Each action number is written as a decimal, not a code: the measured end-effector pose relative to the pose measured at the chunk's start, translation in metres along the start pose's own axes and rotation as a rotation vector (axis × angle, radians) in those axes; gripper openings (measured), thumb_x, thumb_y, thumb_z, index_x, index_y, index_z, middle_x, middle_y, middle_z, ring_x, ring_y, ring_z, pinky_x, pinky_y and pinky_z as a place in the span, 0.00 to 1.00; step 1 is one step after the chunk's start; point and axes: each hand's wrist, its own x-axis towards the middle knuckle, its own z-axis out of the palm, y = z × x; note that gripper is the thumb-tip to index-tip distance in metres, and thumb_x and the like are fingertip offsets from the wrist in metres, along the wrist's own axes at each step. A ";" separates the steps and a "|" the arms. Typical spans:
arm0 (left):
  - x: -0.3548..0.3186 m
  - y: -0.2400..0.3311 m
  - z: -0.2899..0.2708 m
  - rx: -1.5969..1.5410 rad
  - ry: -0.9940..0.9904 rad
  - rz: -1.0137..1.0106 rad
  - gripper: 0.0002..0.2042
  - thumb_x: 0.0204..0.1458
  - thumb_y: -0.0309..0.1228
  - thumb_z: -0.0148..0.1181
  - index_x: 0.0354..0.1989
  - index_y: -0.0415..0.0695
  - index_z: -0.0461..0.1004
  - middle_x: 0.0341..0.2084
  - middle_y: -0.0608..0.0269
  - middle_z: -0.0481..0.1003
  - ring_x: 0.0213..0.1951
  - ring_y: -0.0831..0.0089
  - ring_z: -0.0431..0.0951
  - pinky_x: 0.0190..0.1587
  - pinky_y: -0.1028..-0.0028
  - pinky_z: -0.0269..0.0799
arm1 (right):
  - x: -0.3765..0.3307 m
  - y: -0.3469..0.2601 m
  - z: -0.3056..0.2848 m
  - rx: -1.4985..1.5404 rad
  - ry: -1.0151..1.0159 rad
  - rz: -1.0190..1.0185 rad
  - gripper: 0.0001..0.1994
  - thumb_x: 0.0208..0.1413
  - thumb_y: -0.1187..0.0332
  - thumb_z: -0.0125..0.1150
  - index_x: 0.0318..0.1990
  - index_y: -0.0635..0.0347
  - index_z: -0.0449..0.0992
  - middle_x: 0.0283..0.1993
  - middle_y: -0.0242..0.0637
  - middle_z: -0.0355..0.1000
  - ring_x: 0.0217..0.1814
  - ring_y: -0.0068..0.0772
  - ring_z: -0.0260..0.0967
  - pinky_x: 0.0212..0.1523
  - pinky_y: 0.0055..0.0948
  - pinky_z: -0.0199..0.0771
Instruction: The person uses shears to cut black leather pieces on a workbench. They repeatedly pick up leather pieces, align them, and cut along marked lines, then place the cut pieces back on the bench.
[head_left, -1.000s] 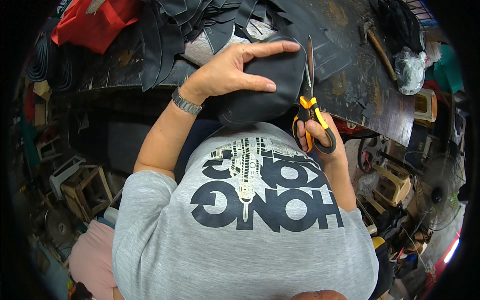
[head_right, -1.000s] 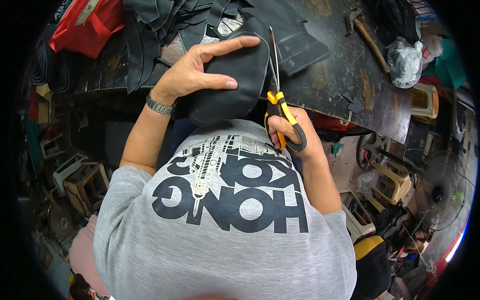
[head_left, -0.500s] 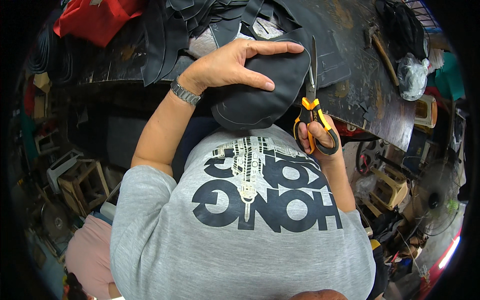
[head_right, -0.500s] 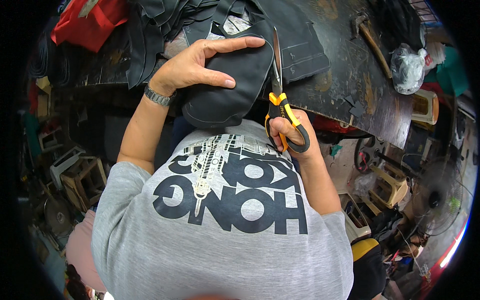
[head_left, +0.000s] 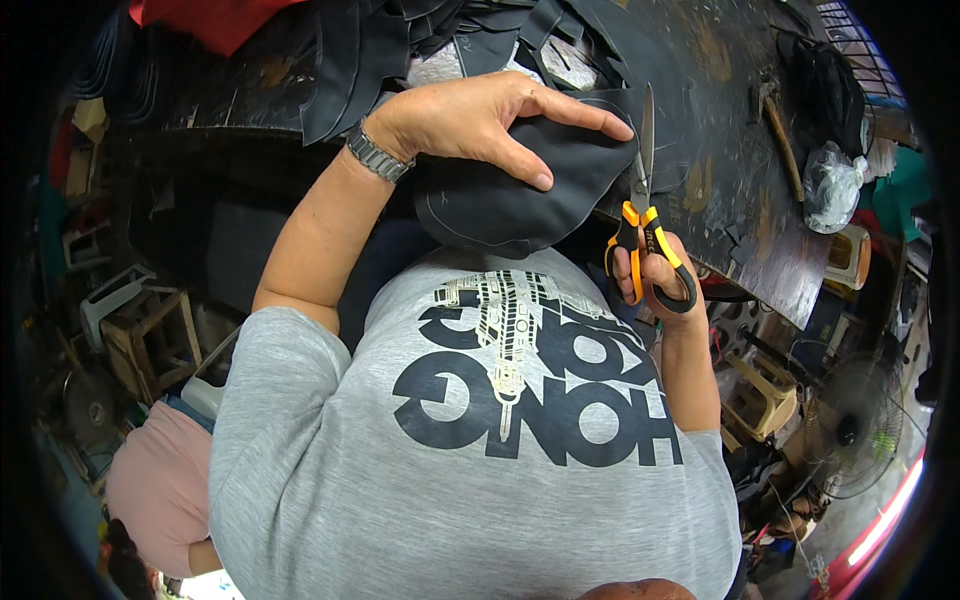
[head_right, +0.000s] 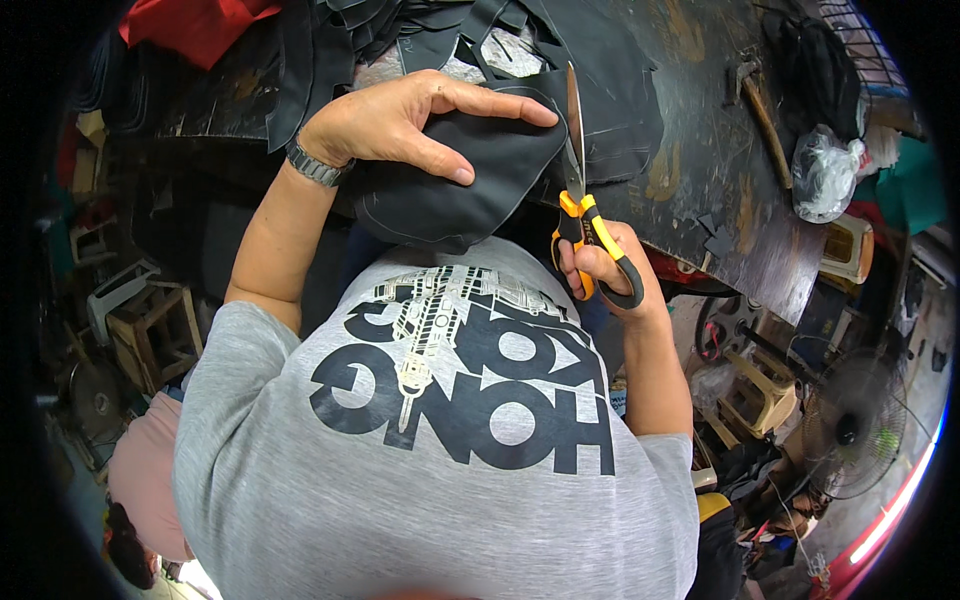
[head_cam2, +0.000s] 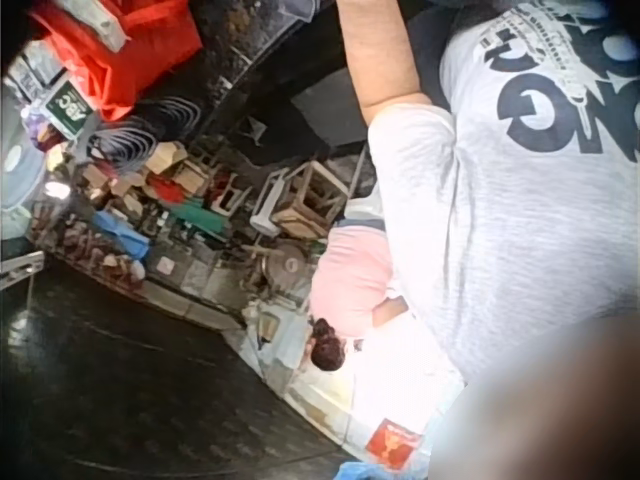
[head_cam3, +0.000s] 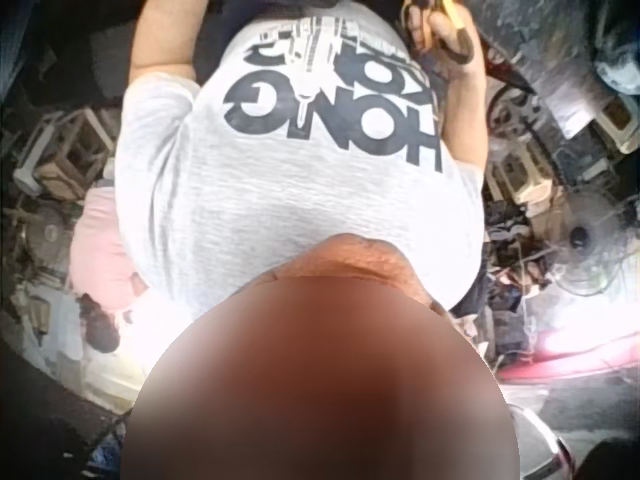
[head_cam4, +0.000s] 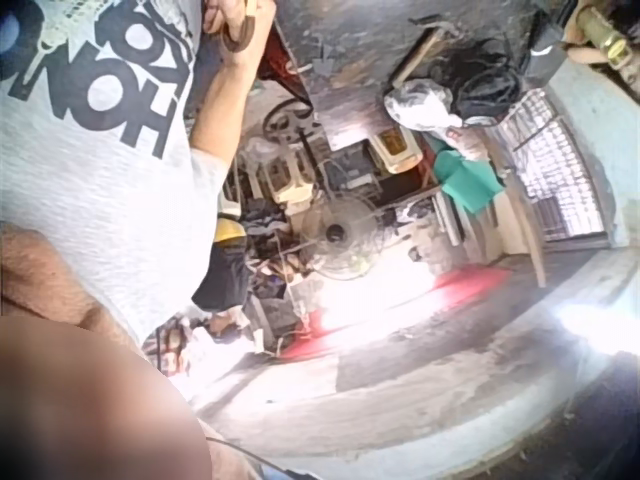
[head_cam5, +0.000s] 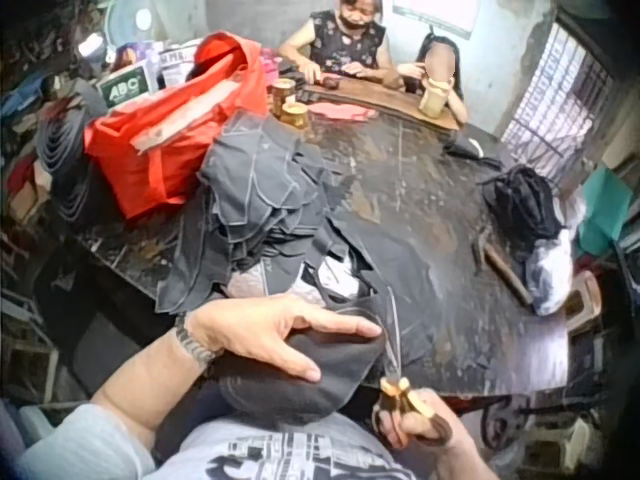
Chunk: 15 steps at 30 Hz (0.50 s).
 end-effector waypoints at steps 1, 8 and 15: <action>-0.001 0.000 -0.001 0.011 -0.005 0.006 0.33 0.37 0.24 0.69 0.59 0.46 0.72 0.56 0.58 0.72 0.57 0.67 0.73 0.64 0.74 0.61 | 0.000 0.000 -0.001 0.007 -0.014 0.017 0.30 0.39 0.40 0.72 0.26 0.63 0.72 0.17 0.31 0.65 0.15 0.20 0.61 0.15 0.17 0.59; -0.001 -0.005 -0.017 0.064 -0.146 0.016 0.33 0.38 0.28 0.69 0.59 0.44 0.71 0.57 0.58 0.72 0.59 0.67 0.71 0.66 0.72 0.58 | -0.005 -0.001 -0.019 -0.051 -0.092 0.082 0.24 0.41 0.49 0.76 0.22 0.61 0.71 0.14 0.28 0.63 0.12 0.17 0.61 0.11 0.16 0.57; 0.013 -0.003 -0.013 -1.098 -0.029 0.305 0.46 0.53 0.59 0.54 0.71 0.41 0.45 0.67 0.48 0.56 0.67 0.53 0.58 0.68 0.55 0.52 | -0.006 -0.015 0.005 0.232 -0.009 -0.071 0.22 0.46 0.51 0.72 0.26 0.63 0.72 0.18 0.33 0.66 0.13 0.23 0.61 0.11 0.19 0.60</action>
